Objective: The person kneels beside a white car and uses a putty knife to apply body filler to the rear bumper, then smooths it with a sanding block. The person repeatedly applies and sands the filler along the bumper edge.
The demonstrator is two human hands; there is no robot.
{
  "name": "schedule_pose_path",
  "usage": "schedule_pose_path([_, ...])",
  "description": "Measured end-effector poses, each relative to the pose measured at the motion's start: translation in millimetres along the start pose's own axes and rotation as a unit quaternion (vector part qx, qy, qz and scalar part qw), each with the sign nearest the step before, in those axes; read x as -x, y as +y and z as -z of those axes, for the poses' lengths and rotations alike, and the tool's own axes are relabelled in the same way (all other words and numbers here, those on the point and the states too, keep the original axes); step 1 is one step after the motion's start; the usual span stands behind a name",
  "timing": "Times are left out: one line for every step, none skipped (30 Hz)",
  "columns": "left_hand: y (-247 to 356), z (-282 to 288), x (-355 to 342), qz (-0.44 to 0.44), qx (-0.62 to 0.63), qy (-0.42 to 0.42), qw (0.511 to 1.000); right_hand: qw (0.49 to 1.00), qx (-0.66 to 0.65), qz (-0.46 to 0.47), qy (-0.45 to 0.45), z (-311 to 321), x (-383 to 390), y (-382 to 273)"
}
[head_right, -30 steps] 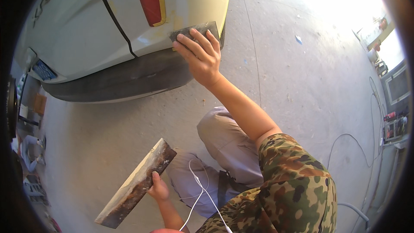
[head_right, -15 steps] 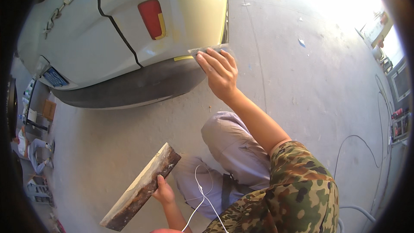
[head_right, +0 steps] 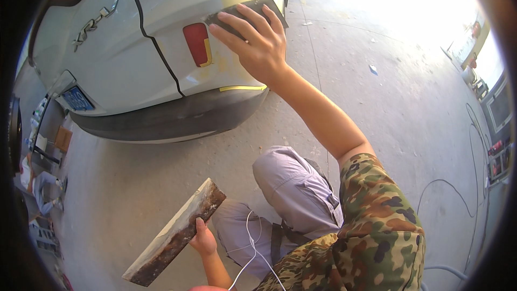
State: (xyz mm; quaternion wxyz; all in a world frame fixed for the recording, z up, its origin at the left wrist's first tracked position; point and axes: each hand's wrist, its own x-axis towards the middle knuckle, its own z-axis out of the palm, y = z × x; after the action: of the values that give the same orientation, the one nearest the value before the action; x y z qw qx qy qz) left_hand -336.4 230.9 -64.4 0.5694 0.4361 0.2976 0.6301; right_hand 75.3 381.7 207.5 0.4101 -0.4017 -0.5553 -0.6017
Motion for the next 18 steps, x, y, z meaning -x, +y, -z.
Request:
schedule_pose_path([0,0,1,0.005,0.005,0.003,1.0,1.0,0.001,0.002,-0.006,-5,-4,2])
schedule_pose_path([-1,2,3,0.009,0.023,0.011,1.0,1.0,-0.001,0.007,0.002,-9,-7,3])
schedule_pose_path([-2,3,3,-0.002,-0.015,0.004,1.0,1.0,-0.004,0.01,0.006,-11,-7,3])
schedule_pose_path([-4,5,3,-0.015,-0.038,0.002,0.999,0.999,0.012,0.012,-0.028,-11,-5,2])
schedule_pose_path([-5,7,3,-0.02,-0.046,0.002,0.999,1.0,0.002,0.007,-0.015,-12,-2,0])
schedule_pose_path([-6,9,5,-0.021,-0.045,0.0,0.999,1.0,-0.007,0.002,-0.003,-13,1,-2])
schedule_pose_path([-6,11,5,-0.033,-0.073,-0.009,0.997,1.0,-0.017,-0.001,0.011,-14,4,-3])
schedule_pose_path([-5,12,5,-0.031,-0.088,-0.013,0.996,1.0,-0.003,0.0,0.007,-12,10,-6])
schedule_pose_path([-4,13,7,-0.029,-0.102,-0.018,0.994,1.0,-0.006,-0.002,0.004,-12,16,-9])
schedule_pose_path([-3,13,8,-0.025,-0.101,-0.013,0.994,1.0,-0.009,-0.003,0.003,-11,21,-13])
schedule_pose_path([-1,13,10,-0.019,-0.101,-0.009,0.995,1.0,-0.012,-0.004,0.0,-10,27,-17])
schedule_pose_path([1,12,11,-0.016,-0.1,-0.005,0.995,1.0,-0.015,-0.019,0.0,-9,33,-23])
schedule_pose_path([4,10,13,-0.014,-0.1,0.0,0.995,0.999,-0.016,-0.03,-0.01,-7,39,-25])
schedule_pose_path([6,9,14,-0.012,-0.1,0.004,0.995,0.999,-0.016,-0.04,-0.019,-5,44,-28])
schedule_pose_path([9,7,15,-0.012,-0.099,0.007,0.995,0.998,-0.016,-0.05,-0.028,-4,49,-30])
schedule_pose_path([11,6,16,-0.01,-0.104,0.007,0.995,0.997,-0.02,-0.065,-0.032,-2,54,-32])
schedule_pose_path([13,4,17,-0.01,-0.108,0.006,0.994,0.997,-0.022,-0.068,-0.034,-1,59,-33])
schedule_pose_path([15,3,17,-0.012,-0.111,0.005,0.994,0.997,-0.021,-0.07,-0.036,1,62,-33])
